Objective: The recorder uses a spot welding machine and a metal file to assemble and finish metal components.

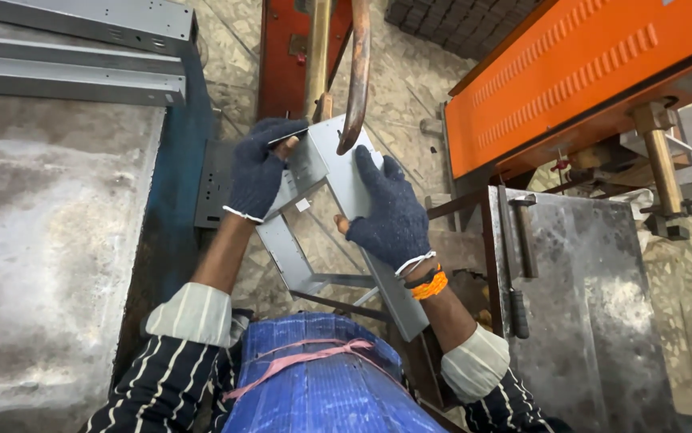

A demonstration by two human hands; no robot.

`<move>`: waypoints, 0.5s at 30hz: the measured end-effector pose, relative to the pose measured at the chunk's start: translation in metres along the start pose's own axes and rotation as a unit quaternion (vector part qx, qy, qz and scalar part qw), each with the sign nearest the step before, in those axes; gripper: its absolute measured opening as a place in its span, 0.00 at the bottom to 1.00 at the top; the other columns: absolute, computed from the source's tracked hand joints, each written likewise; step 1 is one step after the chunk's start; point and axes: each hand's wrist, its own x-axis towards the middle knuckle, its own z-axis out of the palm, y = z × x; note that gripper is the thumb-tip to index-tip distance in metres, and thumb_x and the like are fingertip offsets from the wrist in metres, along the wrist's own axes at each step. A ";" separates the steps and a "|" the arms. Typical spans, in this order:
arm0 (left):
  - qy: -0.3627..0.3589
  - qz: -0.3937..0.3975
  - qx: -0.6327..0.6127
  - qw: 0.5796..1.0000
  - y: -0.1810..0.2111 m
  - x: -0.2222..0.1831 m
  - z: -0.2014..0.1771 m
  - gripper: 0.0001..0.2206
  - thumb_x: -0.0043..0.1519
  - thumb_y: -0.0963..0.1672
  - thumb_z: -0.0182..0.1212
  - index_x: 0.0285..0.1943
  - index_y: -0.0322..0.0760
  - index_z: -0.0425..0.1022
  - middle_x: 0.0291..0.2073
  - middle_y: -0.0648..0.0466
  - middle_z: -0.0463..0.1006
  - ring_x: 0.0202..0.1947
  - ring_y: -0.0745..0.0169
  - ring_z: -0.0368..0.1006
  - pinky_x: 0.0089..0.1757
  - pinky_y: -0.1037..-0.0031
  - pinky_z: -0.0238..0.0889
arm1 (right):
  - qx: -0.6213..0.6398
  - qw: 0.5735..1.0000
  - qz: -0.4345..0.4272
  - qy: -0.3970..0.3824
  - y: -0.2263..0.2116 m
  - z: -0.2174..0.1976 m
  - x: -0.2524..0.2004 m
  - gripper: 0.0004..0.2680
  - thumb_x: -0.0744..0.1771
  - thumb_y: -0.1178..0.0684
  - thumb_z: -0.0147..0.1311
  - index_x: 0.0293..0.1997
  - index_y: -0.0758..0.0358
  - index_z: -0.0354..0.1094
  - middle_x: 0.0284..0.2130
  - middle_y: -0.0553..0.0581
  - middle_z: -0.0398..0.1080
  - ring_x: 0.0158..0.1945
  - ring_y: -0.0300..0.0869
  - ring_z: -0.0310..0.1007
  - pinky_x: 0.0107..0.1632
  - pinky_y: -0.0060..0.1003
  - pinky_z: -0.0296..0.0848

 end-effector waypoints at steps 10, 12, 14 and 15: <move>-0.034 -0.122 -0.074 0.989 0.007 0.011 0.014 0.15 0.69 0.47 0.59 0.63 0.39 0.78 0.49 0.53 0.84 0.44 0.69 0.75 0.44 0.76 0.70 | 0.012 1.000 0.004 -0.015 -0.009 -0.007 0.002 0.39 0.54 0.44 0.69 0.73 0.57 0.53 0.62 0.80 0.61 0.59 0.67 0.69 0.57 0.52 0.71; -0.055 -0.124 -0.082 0.987 0.012 0.013 0.014 0.17 0.70 0.48 0.56 0.65 0.39 0.75 0.52 0.56 0.82 0.47 0.72 0.76 0.45 0.77 0.70 | 0.026 0.999 0.017 -0.022 -0.012 -0.009 0.002 0.39 0.54 0.44 0.69 0.73 0.57 0.53 0.61 0.80 0.61 0.56 0.65 0.72 0.55 0.51 0.73; -0.061 -0.138 -0.066 0.986 0.015 0.013 0.014 0.18 0.70 0.48 0.56 0.66 0.39 0.75 0.50 0.55 0.83 0.42 0.71 0.74 0.43 0.77 0.69 | 0.011 1.000 0.001 -0.006 -0.004 -0.003 0.001 0.39 0.54 0.44 0.70 0.73 0.57 0.53 0.61 0.81 0.61 0.58 0.66 0.71 0.55 0.51 0.73; -0.066 -0.152 -0.049 0.985 0.016 0.013 0.014 0.19 0.70 0.49 0.56 0.67 0.40 0.75 0.48 0.54 0.84 0.38 0.70 0.72 0.41 0.77 0.67 | -0.003 1.000 -0.015 0.011 -0.001 0.001 0.000 0.40 0.54 0.44 0.71 0.73 0.58 0.54 0.60 0.82 0.61 0.59 0.68 0.70 0.56 0.52 0.72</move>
